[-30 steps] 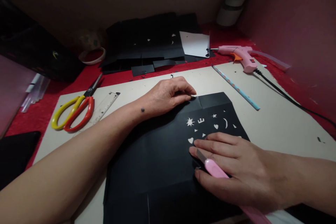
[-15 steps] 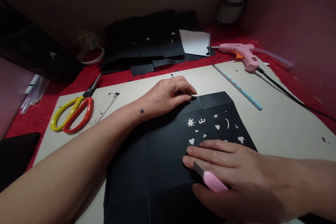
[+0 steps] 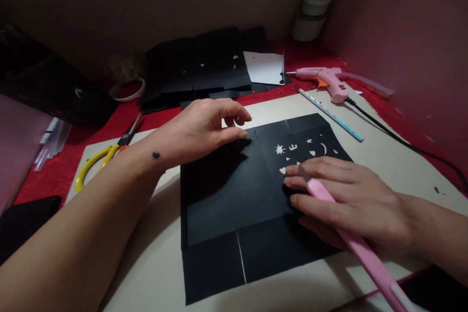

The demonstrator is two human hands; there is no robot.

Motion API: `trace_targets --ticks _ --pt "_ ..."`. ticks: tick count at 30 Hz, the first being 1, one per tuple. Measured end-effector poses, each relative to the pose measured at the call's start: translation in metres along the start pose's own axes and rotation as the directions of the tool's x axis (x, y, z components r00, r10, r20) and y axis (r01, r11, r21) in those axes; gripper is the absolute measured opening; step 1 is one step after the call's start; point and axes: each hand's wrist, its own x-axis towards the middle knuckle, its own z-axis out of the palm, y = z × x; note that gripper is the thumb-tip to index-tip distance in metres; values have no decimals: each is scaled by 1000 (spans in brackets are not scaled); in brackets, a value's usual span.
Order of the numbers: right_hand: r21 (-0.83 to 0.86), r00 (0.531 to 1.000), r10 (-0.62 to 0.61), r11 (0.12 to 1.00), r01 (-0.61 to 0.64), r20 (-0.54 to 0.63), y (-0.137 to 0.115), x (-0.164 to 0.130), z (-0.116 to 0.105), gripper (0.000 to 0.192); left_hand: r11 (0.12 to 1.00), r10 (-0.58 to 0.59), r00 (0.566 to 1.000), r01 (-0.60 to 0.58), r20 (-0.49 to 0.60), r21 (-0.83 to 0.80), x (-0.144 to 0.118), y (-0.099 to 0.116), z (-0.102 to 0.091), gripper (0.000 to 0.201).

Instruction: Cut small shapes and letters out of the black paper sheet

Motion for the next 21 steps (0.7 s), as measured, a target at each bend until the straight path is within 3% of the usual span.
trace_targets --ticks 2,4,6,9,11,17,21 --pt "91 972 204 977 -194 -114 3 2 -5 14 996 30 999 -33 41 78 -2 -1 -1 28" --pt "210 885 409 906 -367 -220 7 3 -11 11 987 57 993 -72 106 143 -2 -2 0 29" --pt "349 787 548 824 -447 -283 13 4 -16 18 975 84 985 -113 153 191 -2 -4 4 32" --pt "571 675 691 673 -470 -260 23 6 -20 49 961 129 975 -167 179 218 -2 -4 17 38" --pt "668 620 755 576 -471 -214 26 9 -20 56 956 154 970 -194 187 221 -2 -3 28 42" --pt "796 478 869 380 -472 -132 21 16 -16 15 942 183 971 -218 156 255 -2 -8 53 67" --pt "827 426 896 333 -453 -127 20 18 -14 9 937 207 967 -240 151 253 -2 -15 52 71"
